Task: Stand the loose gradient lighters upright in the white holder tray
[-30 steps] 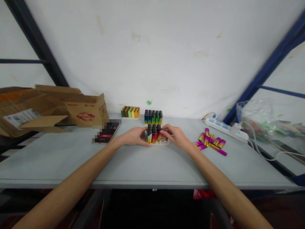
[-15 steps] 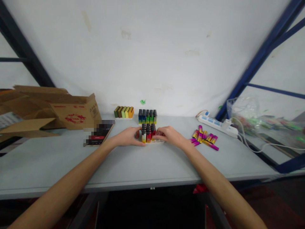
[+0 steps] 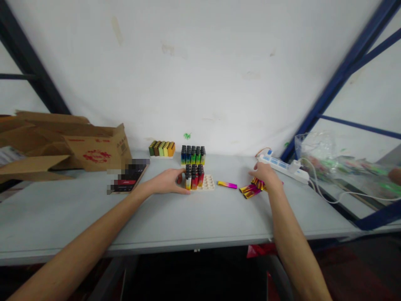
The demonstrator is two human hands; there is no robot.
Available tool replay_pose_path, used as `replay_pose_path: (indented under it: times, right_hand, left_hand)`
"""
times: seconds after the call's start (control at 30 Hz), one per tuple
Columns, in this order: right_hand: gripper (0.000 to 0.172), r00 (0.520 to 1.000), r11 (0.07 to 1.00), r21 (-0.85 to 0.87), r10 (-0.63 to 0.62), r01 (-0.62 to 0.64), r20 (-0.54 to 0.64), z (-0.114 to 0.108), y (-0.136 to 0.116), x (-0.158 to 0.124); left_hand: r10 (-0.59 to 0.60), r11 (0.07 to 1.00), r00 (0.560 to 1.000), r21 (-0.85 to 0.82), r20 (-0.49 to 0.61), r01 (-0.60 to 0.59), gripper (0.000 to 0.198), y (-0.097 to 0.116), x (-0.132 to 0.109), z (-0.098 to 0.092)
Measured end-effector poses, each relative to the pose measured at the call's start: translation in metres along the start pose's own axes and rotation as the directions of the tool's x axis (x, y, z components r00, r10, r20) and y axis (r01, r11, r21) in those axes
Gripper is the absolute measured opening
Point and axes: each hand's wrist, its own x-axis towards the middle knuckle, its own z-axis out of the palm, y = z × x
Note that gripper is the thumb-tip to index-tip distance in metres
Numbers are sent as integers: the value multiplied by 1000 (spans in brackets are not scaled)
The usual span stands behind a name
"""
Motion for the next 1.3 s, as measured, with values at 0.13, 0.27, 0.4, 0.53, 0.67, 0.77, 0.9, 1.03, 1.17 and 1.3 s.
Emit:
replay_pose_path:
  times: [0.13,0.27,0.4,0.53,0.67,0.77,0.9,1.03,1.17,1.3]
  right_hand:
    - [37,1000,1000,-26,-12,13,23,7,-17,-4]
    - [35,997,997,2,-80,80,17,13,-27,-4]
    - [40,995,995,22,-99,100,-28,14,-20,-1]
    - [40,995,995,30,-91,93,-39,17,-19,1]
    - [46,990,989,54,-139,141,-41,19,-29,1]
    - [45,976,968,123,-217,220,-32,16,-37,0]
    - [52,959,943,179,-281,281,-22,12,-48,-5]
    - [38,886,852,246,-458,461,-72,14,-65,-12]
    - [21,802,595,590,-574,546,-163,15,-84,-25]
    - [34,789,199,934,-602,297,-123,12,-100,-42]
  left_hand:
    - [-6,1000,1000,-7,-6,6,79,1,0,-1]
    - [-1,1000,1000,-9,11,1,78,3,-1,-2]
    - [-4,1000,1000,1,5,4,79,2,0,-1]
    - [-1,1000,1000,6,16,1,82,2,0,-1]
    - [1,1000,1000,-1,12,-1,83,2,0,-1]
    - [7,1000,1000,-25,0,-7,81,1,0,-1]
    - [9,1000,1000,-20,-3,-9,82,1,0,-1]
    - [13,1000,1000,-3,7,-13,81,1,0,-1]
    - [4,1000,1000,5,17,-4,86,1,0,-1]
    - [3,1000,1000,0,12,-3,86,2,0,-1]
